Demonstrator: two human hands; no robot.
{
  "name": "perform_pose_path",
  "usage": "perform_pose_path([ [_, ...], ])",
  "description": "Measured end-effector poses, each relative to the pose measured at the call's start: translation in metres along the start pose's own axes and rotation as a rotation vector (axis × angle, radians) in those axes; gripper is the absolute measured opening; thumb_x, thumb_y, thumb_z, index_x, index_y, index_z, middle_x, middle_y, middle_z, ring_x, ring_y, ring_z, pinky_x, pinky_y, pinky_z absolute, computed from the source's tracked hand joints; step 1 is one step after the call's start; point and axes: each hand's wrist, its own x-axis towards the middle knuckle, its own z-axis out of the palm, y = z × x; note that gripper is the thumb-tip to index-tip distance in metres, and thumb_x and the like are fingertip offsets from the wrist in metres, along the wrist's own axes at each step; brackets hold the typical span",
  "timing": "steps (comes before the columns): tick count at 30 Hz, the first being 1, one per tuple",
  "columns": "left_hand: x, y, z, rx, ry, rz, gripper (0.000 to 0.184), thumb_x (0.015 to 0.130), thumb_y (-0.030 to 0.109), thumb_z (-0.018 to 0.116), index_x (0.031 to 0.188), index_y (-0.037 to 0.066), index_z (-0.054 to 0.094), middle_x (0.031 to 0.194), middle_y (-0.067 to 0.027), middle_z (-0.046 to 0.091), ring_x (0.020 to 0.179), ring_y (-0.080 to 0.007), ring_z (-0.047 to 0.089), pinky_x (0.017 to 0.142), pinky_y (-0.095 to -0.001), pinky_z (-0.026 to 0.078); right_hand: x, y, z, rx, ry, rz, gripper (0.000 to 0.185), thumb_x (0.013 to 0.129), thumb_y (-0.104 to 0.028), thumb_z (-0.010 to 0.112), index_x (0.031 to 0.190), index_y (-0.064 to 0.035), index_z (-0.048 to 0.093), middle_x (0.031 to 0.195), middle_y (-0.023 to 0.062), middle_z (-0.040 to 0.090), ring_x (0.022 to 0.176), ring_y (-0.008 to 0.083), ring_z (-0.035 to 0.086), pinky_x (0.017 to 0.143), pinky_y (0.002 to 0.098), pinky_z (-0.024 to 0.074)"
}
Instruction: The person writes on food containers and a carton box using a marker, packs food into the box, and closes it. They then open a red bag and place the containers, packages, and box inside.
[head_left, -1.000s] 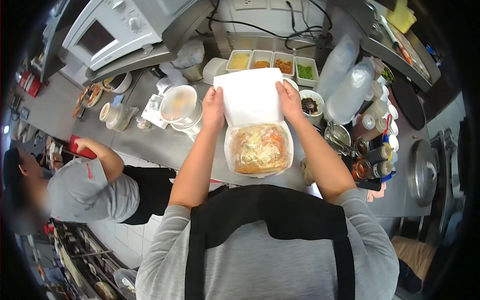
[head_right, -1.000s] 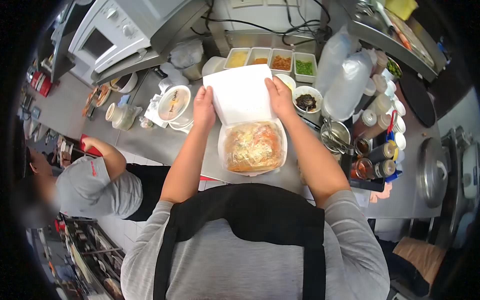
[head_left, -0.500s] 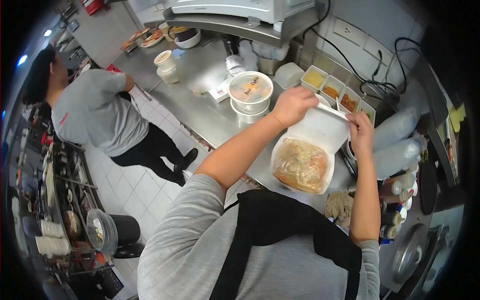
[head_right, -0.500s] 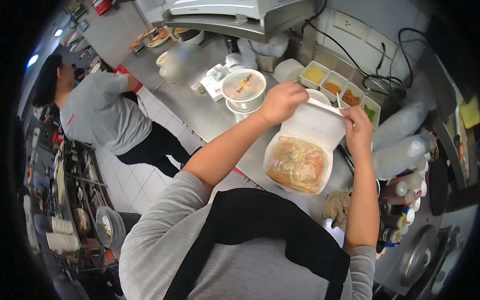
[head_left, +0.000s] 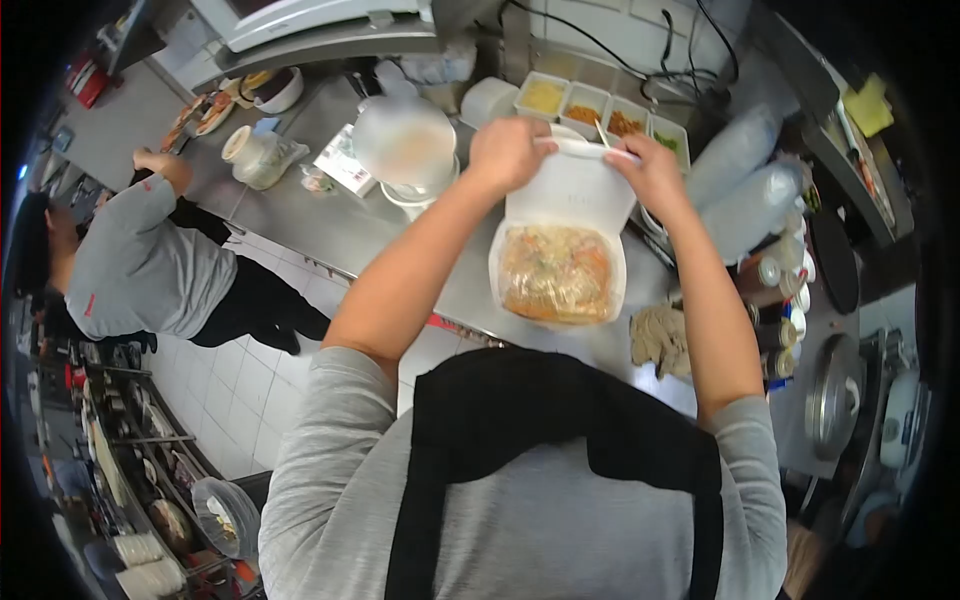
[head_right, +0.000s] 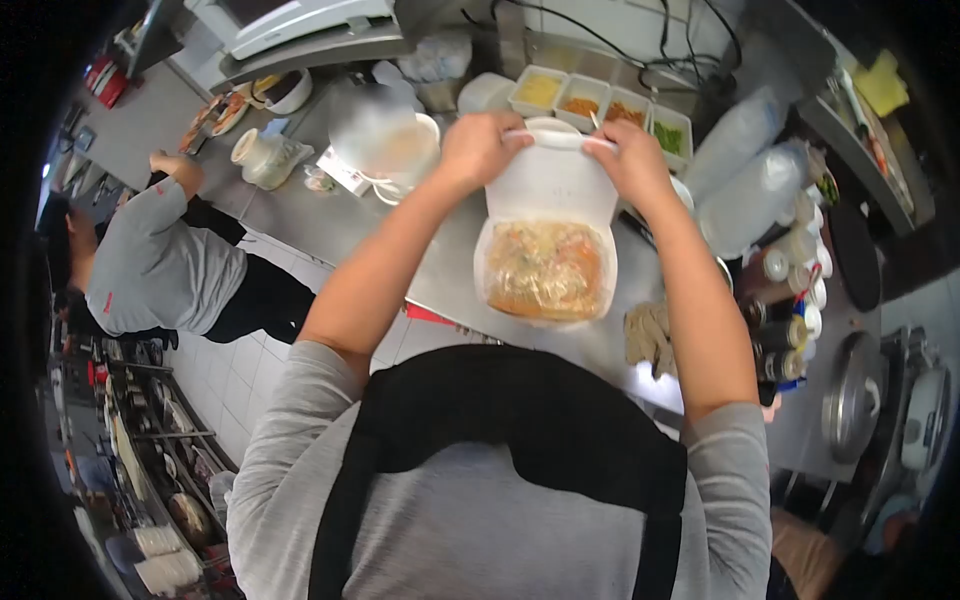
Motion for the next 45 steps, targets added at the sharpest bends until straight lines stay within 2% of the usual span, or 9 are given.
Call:
perform_pose_path([
  [1, -0.004, 0.002, 0.003, 0.008, -0.003, -0.044, 0.029, 0.081, 0.034, 0.062, 0.090, 0.008, 0.068, 0.092, -0.0171, 0.066, 0.086, -0.0354, 0.063, 0.074, -0.0445, 0.049, -0.009, -0.002, -0.001, -0.008, 0.001, -0.021, 0.023, 0.083, -0.024, 0.065, 0.094, -0.0048, 0.069, 0.085, 0.0126, 0.062, 0.080, 0.0302, 0.060, 0.074, 0.0366, 0.0465],
  [2, -0.009, -0.007, 0.005, 0.010, 0.075, 0.142, 0.024, 0.081, 0.031, 0.063, 0.088, 0.009, 0.069, 0.087, -0.0165, 0.065, 0.083, -0.0362, 0.062, 0.071, -0.0453, 0.049, -0.014, -0.007, -0.008, -0.017, 0.004, -0.047, 0.023, 0.083, -0.024, 0.065, 0.096, -0.0056, 0.069, 0.084, 0.0126, 0.062, 0.079, 0.0304, 0.059, 0.073, 0.0369, 0.0463],
  [5, -0.050, -0.006, -0.012, 0.024, 0.200, 0.247, 0.019, 0.081, 0.025, 0.065, 0.090, 0.009, 0.068, 0.085, -0.0157, 0.061, 0.077, -0.0363, 0.060, 0.068, -0.0437, 0.049, -0.044, -0.037, -0.037, -0.065, -0.012, -0.024, 0.020, 0.082, -0.018, 0.065, 0.097, -0.0064, 0.070, 0.084, 0.0115, 0.059, 0.074, 0.0271, 0.058, 0.070, 0.0354, 0.0466],
  [10, -0.144, 0.005, -0.002, -0.218, 0.042, 0.091, 0.020, 0.074, 0.008, 0.072, 0.093, 0.007, 0.066, 0.087, -0.0131, 0.058, 0.073, -0.0322, 0.060, 0.064, -0.0377, 0.049, -0.125, -0.063, -0.038, 0.127, -0.083, 0.219, 0.019, 0.076, -0.002, 0.070, 0.095, -0.0049, 0.069, 0.086, 0.0085, 0.057, 0.074, 0.0222, 0.058, 0.067, 0.0317, 0.0474],
  [13, -0.183, -0.002, 0.020, -0.330, 0.073, 0.087, 0.020, 0.072, 0.006, 0.073, 0.091, 0.006, 0.065, 0.087, -0.0127, 0.059, 0.077, -0.0313, 0.060, 0.068, -0.0375, 0.049, -0.170, -0.048, -0.009, 0.286, 0.027, 0.222, 0.021, 0.072, 0.000, 0.072, 0.093, -0.0050, 0.068, 0.087, 0.0072, 0.057, 0.076, 0.0221, 0.060, 0.067, 0.0314, 0.0484],
  [22, -0.206, -0.032, 0.065, -0.408, 0.211, 0.153, 0.022, 0.067, -0.001, 0.075, 0.085, 0.004, 0.065, 0.089, -0.0109, 0.061, 0.086, -0.0287, 0.060, 0.077, -0.0374, 0.049, -0.214, -0.011, 0.035, 0.201, 0.049, 0.124, 0.020, 0.070, -0.004, 0.075, 0.089, -0.0063, 0.069, 0.092, 0.0103, 0.066, 0.093, 0.0250, 0.063, 0.075, 0.0331, 0.0511],
  [29, -0.206, -0.040, 0.071, -0.159, 0.157, 0.232, 0.018, 0.070, 0.007, 0.075, 0.084, 0.006, 0.064, 0.094, -0.0087, 0.062, 0.091, -0.0270, 0.060, 0.083, -0.0386, 0.046, -0.211, -0.009, 0.038, 0.123, 0.110, 0.001, 0.022, 0.068, -0.005, 0.076, 0.089, -0.0076, 0.069, 0.088, 0.0079, 0.067, 0.094, 0.0254, 0.063, 0.078, 0.0336, 0.0502],
  [39, -0.196, -0.026, 0.075, -0.023, 0.122, 0.345, 0.022, 0.072, 0.011, 0.073, 0.092, 0.007, 0.065, 0.103, -0.0079, 0.063, 0.098, -0.0266, 0.060, 0.082, -0.0382, 0.047, -0.217, -0.015, 0.036, -0.030, 0.065, -0.134, 0.022, 0.070, -0.012, 0.076, 0.090, -0.0082, 0.067, 0.119, 0.0080, 0.058, 0.116, 0.0338, 0.049, 0.093, 0.0420, 0.0438],
  [45, -0.198, -0.006, 0.086, 0.059, 0.142, 0.426, 0.025, 0.073, 0.013, 0.072, 0.096, 0.008, 0.066, 0.108, -0.0075, 0.064, 0.103, -0.0264, 0.060, 0.082, -0.0380, 0.047, -0.204, -0.027, 0.064, -0.008, -0.106, -0.306, 0.018, 0.075, -0.010, 0.071, 0.091, -0.0051, 0.063, 0.122, 0.0078, 0.058, 0.120, 0.0271, 0.051, 0.098, 0.0446, 0.0420],
])
